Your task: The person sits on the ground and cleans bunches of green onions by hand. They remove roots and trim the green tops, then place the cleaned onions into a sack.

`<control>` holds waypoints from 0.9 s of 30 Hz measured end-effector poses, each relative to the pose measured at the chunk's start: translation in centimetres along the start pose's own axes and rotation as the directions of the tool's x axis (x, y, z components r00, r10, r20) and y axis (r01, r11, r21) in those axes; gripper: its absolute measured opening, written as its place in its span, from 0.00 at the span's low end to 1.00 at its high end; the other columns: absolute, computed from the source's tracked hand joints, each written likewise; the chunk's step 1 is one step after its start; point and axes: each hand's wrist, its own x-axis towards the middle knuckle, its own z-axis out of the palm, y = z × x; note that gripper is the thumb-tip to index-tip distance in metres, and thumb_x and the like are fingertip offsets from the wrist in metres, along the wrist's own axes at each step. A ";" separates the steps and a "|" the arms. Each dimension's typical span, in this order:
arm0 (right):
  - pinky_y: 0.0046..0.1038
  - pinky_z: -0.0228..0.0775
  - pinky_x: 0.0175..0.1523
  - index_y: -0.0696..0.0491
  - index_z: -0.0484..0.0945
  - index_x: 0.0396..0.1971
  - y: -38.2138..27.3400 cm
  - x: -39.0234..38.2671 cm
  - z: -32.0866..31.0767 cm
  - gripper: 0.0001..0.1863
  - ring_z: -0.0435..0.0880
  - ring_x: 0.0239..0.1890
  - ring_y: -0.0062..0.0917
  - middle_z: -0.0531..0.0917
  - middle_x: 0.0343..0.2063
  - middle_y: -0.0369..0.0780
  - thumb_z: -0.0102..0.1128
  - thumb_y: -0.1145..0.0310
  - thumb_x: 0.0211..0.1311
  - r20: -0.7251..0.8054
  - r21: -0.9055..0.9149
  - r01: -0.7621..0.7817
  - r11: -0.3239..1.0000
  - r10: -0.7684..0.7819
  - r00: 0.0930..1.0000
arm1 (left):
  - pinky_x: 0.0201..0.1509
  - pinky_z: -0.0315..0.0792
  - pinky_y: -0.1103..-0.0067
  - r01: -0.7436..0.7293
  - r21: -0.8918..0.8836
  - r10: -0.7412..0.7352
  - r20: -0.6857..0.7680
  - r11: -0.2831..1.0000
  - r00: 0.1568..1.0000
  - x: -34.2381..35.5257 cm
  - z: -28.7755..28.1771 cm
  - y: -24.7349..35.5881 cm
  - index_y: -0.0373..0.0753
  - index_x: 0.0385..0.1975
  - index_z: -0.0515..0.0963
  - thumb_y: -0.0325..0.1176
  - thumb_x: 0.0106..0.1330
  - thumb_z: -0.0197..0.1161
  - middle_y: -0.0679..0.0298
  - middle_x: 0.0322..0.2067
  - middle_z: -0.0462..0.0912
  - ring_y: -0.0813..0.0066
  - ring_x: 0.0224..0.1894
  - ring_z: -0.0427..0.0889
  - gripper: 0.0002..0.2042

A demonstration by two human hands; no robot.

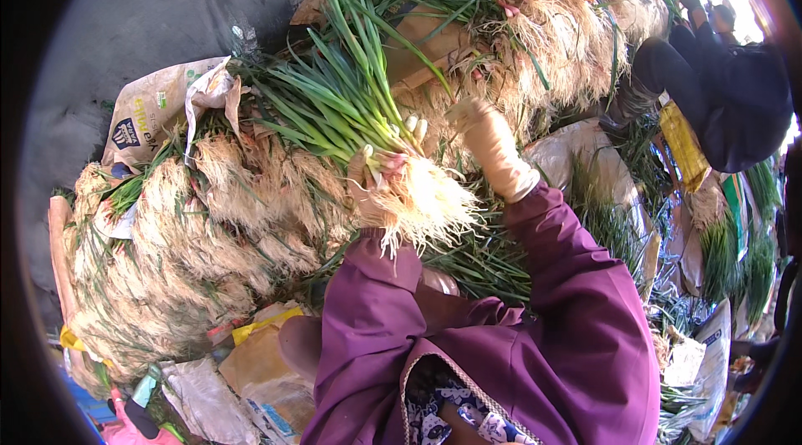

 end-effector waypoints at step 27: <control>0.37 0.75 0.38 0.51 0.77 0.42 4.7 1.2 1.6 0.14 0.83 0.33 0.40 0.83 0.31 0.45 0.50 0.57 0.66 0.043 -0.755 -0.131 0.642 0.248 0.968 | 0.62 0.65 0.63 0.168 0.038 -0.172 0.204 0.985 0.964 -0.4 1.3 0.5 0.34 0.58 0.67 0.45 0.62 0.59 0.49 0.59 0.69 0.58 0.61 0.69 0.28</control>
